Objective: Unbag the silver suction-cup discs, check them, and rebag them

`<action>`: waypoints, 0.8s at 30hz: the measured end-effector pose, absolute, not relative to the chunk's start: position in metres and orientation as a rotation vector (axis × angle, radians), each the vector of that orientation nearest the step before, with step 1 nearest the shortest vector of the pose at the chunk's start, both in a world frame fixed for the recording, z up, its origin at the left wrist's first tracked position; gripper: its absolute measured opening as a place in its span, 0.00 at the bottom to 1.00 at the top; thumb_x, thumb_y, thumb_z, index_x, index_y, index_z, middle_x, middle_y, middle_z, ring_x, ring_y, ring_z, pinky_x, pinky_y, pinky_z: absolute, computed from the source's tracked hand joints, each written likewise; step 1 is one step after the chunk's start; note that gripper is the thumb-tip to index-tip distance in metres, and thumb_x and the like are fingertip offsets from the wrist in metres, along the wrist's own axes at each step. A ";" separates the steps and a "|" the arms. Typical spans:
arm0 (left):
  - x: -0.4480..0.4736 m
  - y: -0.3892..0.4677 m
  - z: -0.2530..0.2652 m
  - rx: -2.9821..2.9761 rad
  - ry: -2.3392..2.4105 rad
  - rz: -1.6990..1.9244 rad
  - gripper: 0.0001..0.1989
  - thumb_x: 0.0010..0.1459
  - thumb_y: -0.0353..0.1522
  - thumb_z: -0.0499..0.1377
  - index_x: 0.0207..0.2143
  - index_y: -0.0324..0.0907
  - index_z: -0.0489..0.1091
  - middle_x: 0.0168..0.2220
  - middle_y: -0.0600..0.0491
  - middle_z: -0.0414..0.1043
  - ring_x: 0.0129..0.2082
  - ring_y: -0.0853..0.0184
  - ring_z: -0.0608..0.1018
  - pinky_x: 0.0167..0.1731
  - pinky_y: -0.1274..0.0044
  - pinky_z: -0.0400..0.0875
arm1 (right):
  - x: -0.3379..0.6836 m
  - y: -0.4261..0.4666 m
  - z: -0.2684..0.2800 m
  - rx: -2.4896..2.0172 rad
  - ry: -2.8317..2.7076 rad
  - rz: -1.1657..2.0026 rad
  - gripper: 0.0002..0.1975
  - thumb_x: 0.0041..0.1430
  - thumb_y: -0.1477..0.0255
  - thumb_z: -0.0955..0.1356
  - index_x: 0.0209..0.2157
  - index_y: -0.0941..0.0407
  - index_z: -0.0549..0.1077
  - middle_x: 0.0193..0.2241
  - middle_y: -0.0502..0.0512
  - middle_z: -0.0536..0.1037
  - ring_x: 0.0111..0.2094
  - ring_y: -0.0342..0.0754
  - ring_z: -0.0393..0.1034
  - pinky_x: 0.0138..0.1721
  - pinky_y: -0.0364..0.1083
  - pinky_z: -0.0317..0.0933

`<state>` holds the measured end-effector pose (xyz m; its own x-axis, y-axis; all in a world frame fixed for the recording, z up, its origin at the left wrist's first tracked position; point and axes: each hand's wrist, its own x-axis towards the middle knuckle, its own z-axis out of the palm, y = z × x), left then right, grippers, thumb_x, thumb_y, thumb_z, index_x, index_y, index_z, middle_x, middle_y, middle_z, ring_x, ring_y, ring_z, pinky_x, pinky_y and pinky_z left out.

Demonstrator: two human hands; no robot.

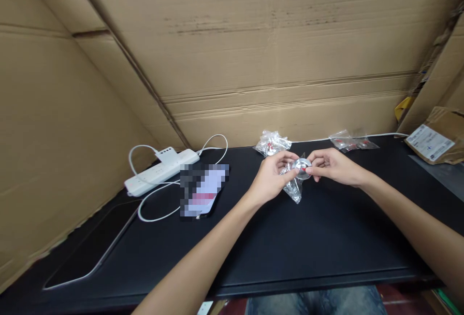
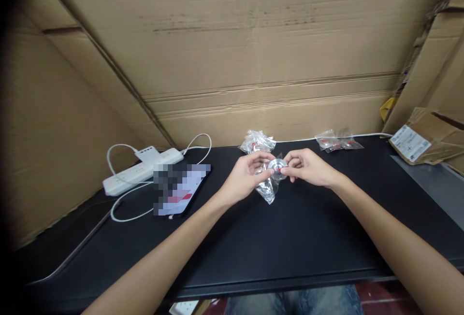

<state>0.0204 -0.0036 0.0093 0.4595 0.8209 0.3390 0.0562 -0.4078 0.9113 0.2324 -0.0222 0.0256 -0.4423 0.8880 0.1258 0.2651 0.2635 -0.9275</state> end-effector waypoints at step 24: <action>0.024 -0.011 0.005 1.356 0.715 0.923 0.11 0.52 0.31 0.68 0.39 0.38 0.77 0.38 0.48 0.79 0.37 0.65 0.79 0.46 0.67 0.72 | 0.235 -0.019 0.022 -1.092 -1.924 0.699 0.11 0.58 0.65 0.71 0.41 0.56 0.78 0.34 0.56 0.81 0.34 0.50 0.75 0.40 0.51 0.70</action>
<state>0.0242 -0.0107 0.0055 0.4816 0.8722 0.0855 -0.1349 -0.0226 0.9906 0.2351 -0.0193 0.0221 -0.3092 0.8766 0.3687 0.4355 0.4752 -0.7646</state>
